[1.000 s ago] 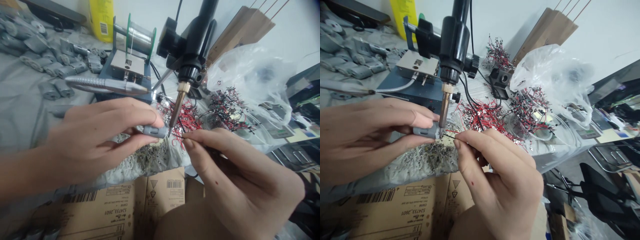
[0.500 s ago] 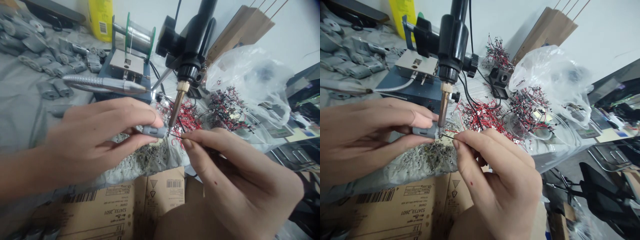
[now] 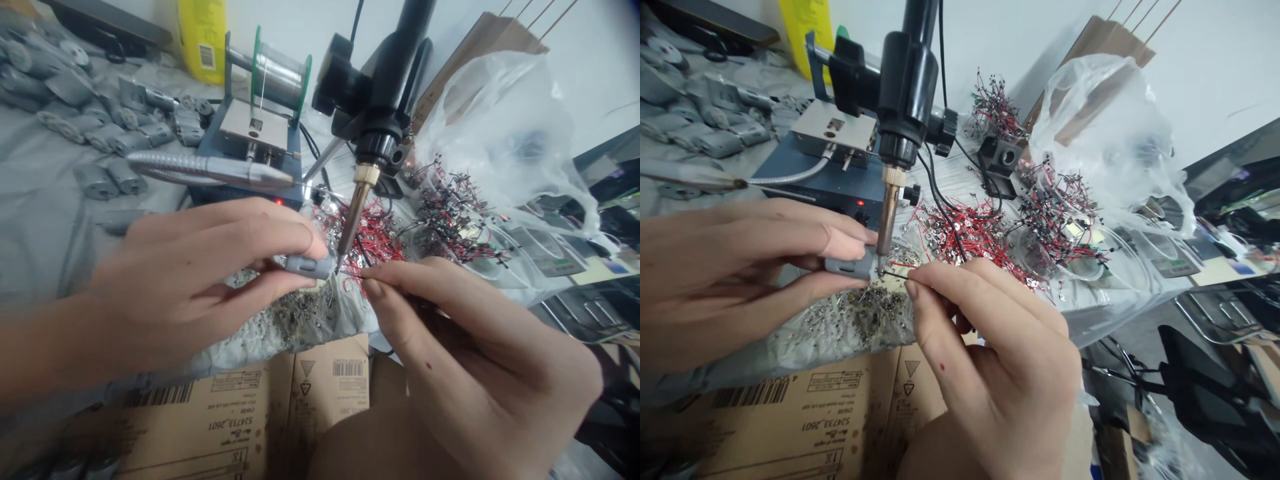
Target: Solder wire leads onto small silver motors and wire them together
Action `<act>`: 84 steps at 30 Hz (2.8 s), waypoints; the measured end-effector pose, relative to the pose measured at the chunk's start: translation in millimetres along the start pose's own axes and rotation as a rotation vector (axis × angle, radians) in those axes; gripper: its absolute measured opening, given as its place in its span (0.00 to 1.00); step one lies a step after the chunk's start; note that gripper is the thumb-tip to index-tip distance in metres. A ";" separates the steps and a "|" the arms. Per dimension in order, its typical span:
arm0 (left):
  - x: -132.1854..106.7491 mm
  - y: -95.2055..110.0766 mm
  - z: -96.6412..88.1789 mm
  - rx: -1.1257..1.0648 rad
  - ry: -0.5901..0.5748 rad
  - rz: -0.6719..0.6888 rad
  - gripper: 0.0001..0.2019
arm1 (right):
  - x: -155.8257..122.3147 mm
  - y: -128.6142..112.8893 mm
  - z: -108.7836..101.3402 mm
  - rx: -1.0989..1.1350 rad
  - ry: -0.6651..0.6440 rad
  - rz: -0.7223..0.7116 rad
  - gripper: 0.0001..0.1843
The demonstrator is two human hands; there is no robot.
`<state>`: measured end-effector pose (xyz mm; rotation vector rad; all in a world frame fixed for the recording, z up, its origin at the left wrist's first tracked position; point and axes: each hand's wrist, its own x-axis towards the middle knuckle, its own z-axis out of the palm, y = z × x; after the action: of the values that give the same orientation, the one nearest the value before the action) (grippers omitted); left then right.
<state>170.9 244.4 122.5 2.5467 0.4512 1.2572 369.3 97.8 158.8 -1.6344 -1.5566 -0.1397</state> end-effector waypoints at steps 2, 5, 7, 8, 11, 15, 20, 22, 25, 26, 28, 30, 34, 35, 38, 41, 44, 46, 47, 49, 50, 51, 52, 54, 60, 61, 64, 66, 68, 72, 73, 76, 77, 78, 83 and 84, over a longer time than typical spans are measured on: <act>-0.3 0.2 -1.0 -0.003 0.002 0.001 0.07 | 0.1 0.6 0.0 -0.001 -0.011 -0.001 0.03; 0.0 1.0 -0.9 0.011 -0.012 -0.011 0.07 | -0.1 1.1 0.5 0.015 -0.018 0.012 0.03; 0.3 1.4 0.1 0.005 -0.009 0.000 0.06 | -0.5 1.3 0.7 0.024 -0.008 0.017 0.03; 0.3 1.4 0.6 -0.002 -0.005 0.008 0.06 | -0.6 1.4 0.8 0.023 -0.004 0.015 0.03; -0.2 0.8 1.7 0.001 -0.004 0.001 0.07 | -0.9 1.7 0.6 0.007 0.001 0.008 0.03; -0.9 -0.6 1.8 0.003 -0.001 -0.005 0.06 | -1.0 1.9 -0.7 0.014 -0.016 0.007 0.03; 0.3 1.0 0.0 0.011 -0.010 -0.002 0.07 | -0.7 2.1 -2.2 0.020 -0.026 0.007 0.03; 0.6 1.8 -1.1 0.011 -0.016 -0.002 0.07 | -0.4 2.4 -2.0 0.034 -0.030 0.017 0.03; 0.0 1.5 -1.4 0.017 -0.022 -0.001 0.08 | -0.1 2.9 -1.0 0.061 -0.048 0.026 0.03; -0.5 1.1 -1.1 0.011 -0.023 0.006 0.08 | -0.1 3.0 -0.7 0.064 -0.051 0.023 0.04; -1.5 0.4 -0.3 -0.001 -0.003 0.005 0.08 | -0.3 3.2 -0.6 0.048 -0.046 0.008 0.04; -2.4 -0.1 0.1 -0.009 0.005 -0.003 0.07 | -0.6 3.4 -0.9 0.022 -0.039 -0.003 0.03; -2.4 -0.4 -0.6 -0.022 -0.008 -0.002 0.08 | 0.0 3.9 -2.9 0.021 -0.062 -0.012 0.03; -1.9 -0.4 -0.8 -0.025 -0.005 0.001 0.08 | 0.4 4.2 -3.5 0.027 -0.069 -0.014 0.03; -0.3 -0.1 -1.6 -0.025 -0.022 0.008 0.08 | 1.3 5.0 -4.6 0.035 -0.085 -0.014 0.03; 0.1 -0.4 -2.2 -0.003 -0.032 0.024 0.09 | 1.2 5.7 -4.1 0.037 -0.087 -0.017 0.03; -0.6 -1.2 -2.4 0.008 -0.062 0.045 0.09 | 0.7 6.2 -2.5 0.050 -0.087 -0.017 0.04; -0.8 -1.3 -2.6 0.015 -0.067 0.047 0.09 | 0.7 6.2 -1.9 0.060 -0.092 -0.011 0.04; -0.7 -1.3 -2.6 0.017 -0.061 0.048 0.10 | 1.1 6.1 -2.0 0.063 -0.093 -0.012 0.04; 0.0 -0.9 -2.8 -0.015 -0.054 0.034 0.09 | 2.4 5.2 -3.0 0.074 -0.101 -0.014 0.04; 0.4 -0.7 -2.9 -0.046 -0.060 0.022 0.08 | 3.3 4.4 -3.8 0.084 -0.104 -0.015 0.05; 0.9 -0.5 -3.0 -0.079 -0.065 0.009 0.07 | 4.3 3.5 -4.6 0.098 -0.109 -0.014 0.06; 1.4 -0.2 -3.0 -0.104 -0.072 -0.004 0.07 | 5.2 2.6 -5.2 0.109 -0.114 -0.011 0.08; 2.2 0.4 -2.8 -0.124 -0.077 -0.013 0.08 | 6.4 0.8 -5.8 0.128 -0.119 -0.008 0.09; 2.8 1.2 -0.5 -0.161 -0.051 -0.005 0.08 | 6.0 -0.7 -4.5 0.123 -0.126 -0.001 0.11; 3.0 1.1 -0.3 -0.170 -0.039 -0.006 0.07 | 6.0 -0.6 -4.4 0.117 -0.121 -0.003 0.11; 3.8 0.5 -0.3 -0.185 -0.024 -0.007 0.07 | 6.8 -0.1 -4.2 0.098 -0.116 -0.007 0.09; 3.8 0.7 -0.7 -0.189 -0.030 -0.015 0.07 | 7.4 0.0 -3.6 0.094 -0.113 -0.007 0.09; 3.2 1.2 -1.0 -0.197 -0.040 -0.023 0.07 | 7.5 -0.2 -2.9 0.095 -0.109 -0.006 0.09; 3.2 2.0 -0.8 -0.203 -0.009 -0.013 0.06 | 6.0 -1.6 -3.5 0.102 -0.113 -0.006 0.09; 3.8 2.2 -0.6 -0.204 0.000 -0.013 0.06 | 5.6 -1.9 -4.1 0.107 -0.119 -0.006 0.09; 6.1 2.6 -0.1 -0.197 0.010 -0.004 0.05 | 5.4 -1.7 -5.3 0.118 -0.140 -0.011 0.09; 6.5 2.7 -0.2 -0.191 0.006 0.002 0.05 | 5.7 -1.3 -5.3 0.119 -0.142 -0.011 0.09; 6.7 2.7 -0.4 -0.187 0.004 0.006 0.04 | 6.0 -0.7 -5.1 0.118 -0.141 -0.010 0.09; 4.2 1.4 -0.3 -0.202 -0.015 -0.014 0.05 | 6.2 1.6 -4.2 0.104 -0.109 -0.021 0.11; 3.7 0.7 0.4 -0.202 -0.025 -0.019 0.06 | 5.6 1.3 -4.6 0.107 -0.110 -0.024 0.11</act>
<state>173.5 245.1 125.2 2.3811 0.3245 1.1980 373.8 99.4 164.5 -1.5619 -1.6389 0.0211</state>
